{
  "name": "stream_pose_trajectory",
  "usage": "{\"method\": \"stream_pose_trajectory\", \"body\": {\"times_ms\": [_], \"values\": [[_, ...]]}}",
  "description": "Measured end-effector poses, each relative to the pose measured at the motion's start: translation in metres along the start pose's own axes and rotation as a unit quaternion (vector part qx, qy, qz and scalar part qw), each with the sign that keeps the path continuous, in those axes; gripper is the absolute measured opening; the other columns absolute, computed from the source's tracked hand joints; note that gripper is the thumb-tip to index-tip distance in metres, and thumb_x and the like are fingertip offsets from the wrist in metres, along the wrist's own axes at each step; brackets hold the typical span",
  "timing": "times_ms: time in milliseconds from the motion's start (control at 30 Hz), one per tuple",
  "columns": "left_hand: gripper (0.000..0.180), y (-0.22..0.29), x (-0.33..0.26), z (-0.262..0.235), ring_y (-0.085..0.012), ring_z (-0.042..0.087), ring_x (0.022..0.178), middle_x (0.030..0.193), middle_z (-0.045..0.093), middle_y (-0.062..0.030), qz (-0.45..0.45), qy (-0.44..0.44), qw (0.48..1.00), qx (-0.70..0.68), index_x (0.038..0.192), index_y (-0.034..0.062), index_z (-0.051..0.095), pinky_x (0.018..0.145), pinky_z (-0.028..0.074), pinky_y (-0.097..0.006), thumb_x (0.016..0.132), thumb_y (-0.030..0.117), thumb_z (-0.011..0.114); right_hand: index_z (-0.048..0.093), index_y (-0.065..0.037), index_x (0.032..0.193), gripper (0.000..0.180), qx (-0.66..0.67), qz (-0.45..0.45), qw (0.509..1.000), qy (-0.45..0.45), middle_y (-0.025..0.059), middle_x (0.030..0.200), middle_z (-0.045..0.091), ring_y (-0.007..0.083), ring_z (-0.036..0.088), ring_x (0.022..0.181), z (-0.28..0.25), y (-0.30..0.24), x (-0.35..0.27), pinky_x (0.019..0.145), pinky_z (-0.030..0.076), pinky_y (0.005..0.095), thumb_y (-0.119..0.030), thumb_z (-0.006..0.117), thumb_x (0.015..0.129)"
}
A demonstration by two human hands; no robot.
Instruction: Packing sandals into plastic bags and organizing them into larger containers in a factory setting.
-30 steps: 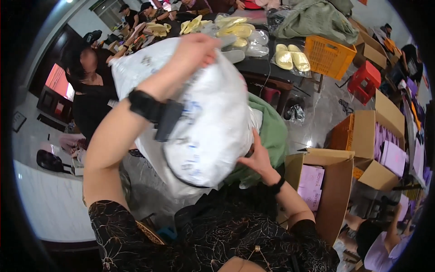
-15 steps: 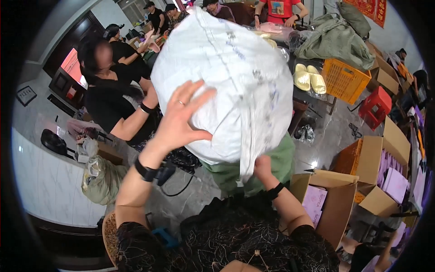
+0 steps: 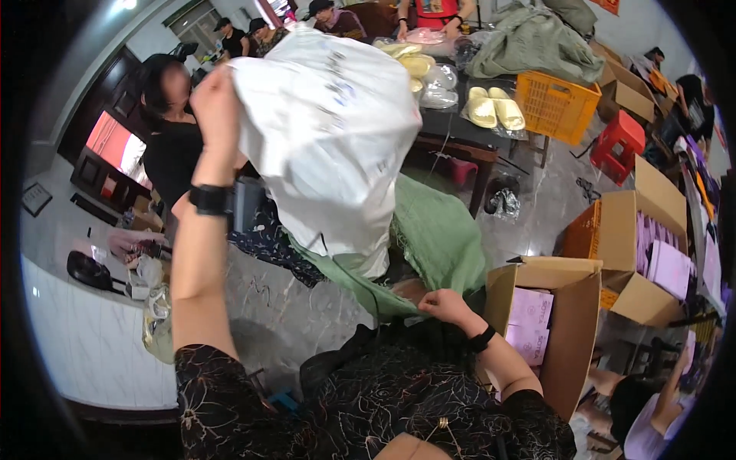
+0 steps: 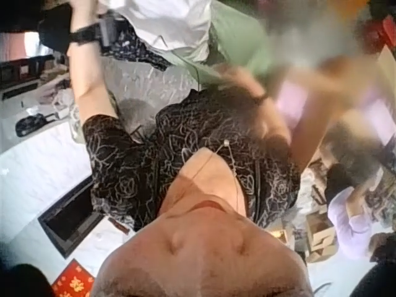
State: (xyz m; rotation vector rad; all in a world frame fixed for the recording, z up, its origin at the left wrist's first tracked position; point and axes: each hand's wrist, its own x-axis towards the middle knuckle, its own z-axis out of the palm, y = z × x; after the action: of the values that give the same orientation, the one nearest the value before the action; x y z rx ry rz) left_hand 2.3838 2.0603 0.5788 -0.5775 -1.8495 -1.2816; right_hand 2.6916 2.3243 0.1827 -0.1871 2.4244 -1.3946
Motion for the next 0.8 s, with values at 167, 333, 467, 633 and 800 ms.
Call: {"method": "stream_pose_trajectory", "body": {"times_ms": [167,333,467,633,800], "values": [[0.027,0.041,0.047,0.014,-0.0125,0.062,0.085,0.098,0.068,-0.0072,-0.058,-0.012,0.982,-0.177,0.110,-0.0079,0.064,0.076,0.048,-0.022,0.094,0.013,0.058,0.071,-0.008,0.092,0.021,-0.015,0.047,0.997,0.066,0.0131,0.080,0.069,0.0272,0.066,0.076,-0.003,0.009,-0.021,0.069,0.051,0.0364,-0.026,0.065,0.082],[0.034,0.091,0.080,0.024,-0.0133,0.064,0.088,0.099,0.069,-0.0087,0.170,-0.053,0.968,0.175,0.112,-0.0034,0.063,0.076,0.048,-0.026,0.098,0.025,0.050,0.067,-0.001,0.100,0.034,0.125,0.034,0.978,0.161,0.0109,0.074,0.067,0.0239,0.065,0.070,-0.001,0.032,-0.024,0.069,0.050,0.0356,-0.031,0.068,0.082],[0.034,0.076,0.096,0.003,-0.0200,0.065,0.089,0.103,0.069,-0.0126,0.241,-0.061,0.954,0.168,0.118,0.0041,0.061,0.077,0.047,-0.028,0.096,0.028,0.049,0.055,0.004,0.119,0.058,0.170,0.175,0.948,0.206,0.0125,0.084,0.065,0.0241,0.063,0.081,-0.021,0.006,-0.008,0.075,0.049,0.0367,-0.036,0.072,0.079],[0.033,0.119,0.043,0.045,-0.0081,0.062,0.086,0.100,0.069,-0.0032,0.036,-0.129,0.990,0.044,0.118,-0.0005,0.061,0.075,0.047,-0.023,0.096,0.022,0.050,0.031,0.003,0.140,0.088,0.029,-0.050,0.896,0.440,0.0237,0.133,0.044,0.0313,0.046,0.121,-0.072,0.006,0.044,0.101,0.036,0.0378,-0.048,0.072,0.080],[0.032,0.121,0.022,0.059,-0.0046,0.061,0.084,0.101,0.068,-0.0021,0.005,-0.220,0.964,-0.149,0.121,-0.0006,0.061,0.073,0.047,-0.018,0.095,0.016,0.053,0.054,0.005,0.110,0.034,0.226,-0.117,0.780,0.572,0.0168,0.092,0.061,0.0223,0.058,0.090,-0.106,-0.015,0.064,0.079,0.045,0.0365,-0.022,0.060,0.090]]}}
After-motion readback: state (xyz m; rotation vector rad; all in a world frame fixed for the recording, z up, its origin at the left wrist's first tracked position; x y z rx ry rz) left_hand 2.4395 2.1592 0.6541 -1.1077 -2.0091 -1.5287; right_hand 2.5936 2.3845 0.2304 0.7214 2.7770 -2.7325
